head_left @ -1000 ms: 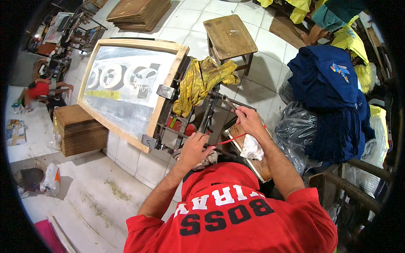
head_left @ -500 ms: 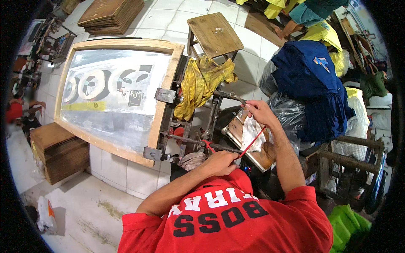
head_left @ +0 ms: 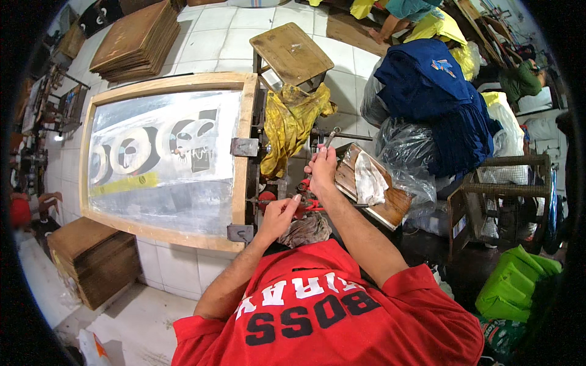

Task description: The person sets up a screen printing frame on a stand, secures it with clamps, and then lifts the screen to reveal a printed design on a black t-shirt underneath. The person then places the screen back down and adjusts the clamps.

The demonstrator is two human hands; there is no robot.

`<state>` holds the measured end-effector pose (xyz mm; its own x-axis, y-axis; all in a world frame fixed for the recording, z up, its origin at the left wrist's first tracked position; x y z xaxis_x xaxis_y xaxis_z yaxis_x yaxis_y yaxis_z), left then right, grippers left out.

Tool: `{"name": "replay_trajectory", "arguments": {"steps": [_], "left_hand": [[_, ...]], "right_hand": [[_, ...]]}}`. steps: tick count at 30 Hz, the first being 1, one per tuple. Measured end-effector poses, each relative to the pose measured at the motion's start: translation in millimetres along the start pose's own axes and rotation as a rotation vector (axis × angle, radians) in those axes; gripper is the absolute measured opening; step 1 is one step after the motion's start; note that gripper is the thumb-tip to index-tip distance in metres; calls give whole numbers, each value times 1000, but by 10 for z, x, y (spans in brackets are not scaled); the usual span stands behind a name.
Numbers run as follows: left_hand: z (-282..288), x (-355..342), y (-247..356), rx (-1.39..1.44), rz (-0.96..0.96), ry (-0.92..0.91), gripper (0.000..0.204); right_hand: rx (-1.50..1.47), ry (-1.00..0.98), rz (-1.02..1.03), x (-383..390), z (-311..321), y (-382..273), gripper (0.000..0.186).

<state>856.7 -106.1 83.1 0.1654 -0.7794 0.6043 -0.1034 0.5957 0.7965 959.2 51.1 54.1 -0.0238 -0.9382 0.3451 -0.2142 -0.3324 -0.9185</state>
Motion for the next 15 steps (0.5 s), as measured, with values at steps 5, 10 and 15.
{"name": "replay_trajectory", "arguments": {"steps": [5, 10, 15], "left_hand": [[-571, 326, 208, -658, -395, -160, 30], [-1158, 532, 123, -758, -527, -400, 17], [-1283, 317, -47, -942, -424, -469, 18]], "right_hand": [[-2, -195, -23, -74, 292, -69, 19], [288, -353, 36, -178, 466, -245, 19], [270, -328, 58, -183, 495, -176, 21]]}}
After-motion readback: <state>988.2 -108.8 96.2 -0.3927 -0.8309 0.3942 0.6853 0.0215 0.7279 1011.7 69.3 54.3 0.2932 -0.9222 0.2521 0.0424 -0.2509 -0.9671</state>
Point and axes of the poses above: each hand's wrist, its own x-axis away from the middle knuckle, its own z-axis out of the back of the hand, y = z × x, the point moved 10 cm from there along -x, towards the middle knuckle, and after that the axes turned 13 degrees about z, right-handed, at the moved point
